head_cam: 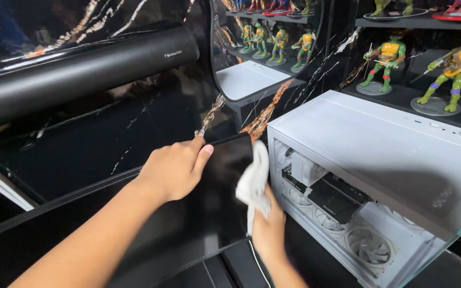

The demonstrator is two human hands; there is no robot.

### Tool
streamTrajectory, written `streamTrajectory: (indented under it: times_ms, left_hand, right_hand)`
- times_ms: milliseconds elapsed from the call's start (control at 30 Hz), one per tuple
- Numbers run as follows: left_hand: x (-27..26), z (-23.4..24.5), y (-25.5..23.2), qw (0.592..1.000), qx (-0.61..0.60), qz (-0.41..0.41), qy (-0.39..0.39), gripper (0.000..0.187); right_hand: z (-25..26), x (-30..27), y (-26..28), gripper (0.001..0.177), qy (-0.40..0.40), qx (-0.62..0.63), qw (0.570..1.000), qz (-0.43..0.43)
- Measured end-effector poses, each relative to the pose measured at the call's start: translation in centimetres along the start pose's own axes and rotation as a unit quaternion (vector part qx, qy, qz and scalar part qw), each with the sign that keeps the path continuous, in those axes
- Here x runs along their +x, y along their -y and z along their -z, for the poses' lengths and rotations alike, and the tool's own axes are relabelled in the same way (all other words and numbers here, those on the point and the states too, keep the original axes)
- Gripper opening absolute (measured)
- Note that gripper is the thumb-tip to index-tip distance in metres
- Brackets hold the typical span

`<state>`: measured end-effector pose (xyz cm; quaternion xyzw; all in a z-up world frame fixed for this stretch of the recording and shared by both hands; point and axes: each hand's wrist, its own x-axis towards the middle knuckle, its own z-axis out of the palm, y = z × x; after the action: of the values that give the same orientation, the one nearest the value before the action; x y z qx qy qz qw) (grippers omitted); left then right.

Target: Wiping a curved computer monitor screen with a soft cloth to remove dust or smudges.

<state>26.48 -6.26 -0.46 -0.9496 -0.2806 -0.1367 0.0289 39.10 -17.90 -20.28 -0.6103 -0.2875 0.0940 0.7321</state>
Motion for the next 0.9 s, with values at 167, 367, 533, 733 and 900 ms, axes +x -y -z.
streamTrajectory:
  times_ms: [167,367,533,733,900]
  left_hand:
    - [-1.0,0.5,0.7,1.000,-0.017,0.008,-0.007,0.043]
    - [-4.1,2.1,4.1,0.999,-0.006,0.043,-0.004,0.045]
    - [-7.4,3.8,8.3,0.995,-0.002,0.097,0.014,0.047]
    - [-11.0,4.2,12.8,0.992,-0.015,0.122,0.027,0.050]
    - [-13.0,4.5,15.2,0.996,-0.032,0.085,0.007,0.057]
  right_hand:
    - [0.2,-2.7,-9.2,0.053,-0.077,0.107,0.964,-0.232]
    - [-5.1,-3.0,-3.0,0.049,-0.184,0.203,0.929,-0.247]
    - [-14.1,-8.2,0.5,0.057,-0.175,-0.002,0.984,0.044]
    - [-15.9,-10.7,2.5,0.071,-0.120,-0.203,0.940,0.245]
    - [-12.2,-4.3,2.2,0.074,-0.203,-0.301,0.895,0.257]
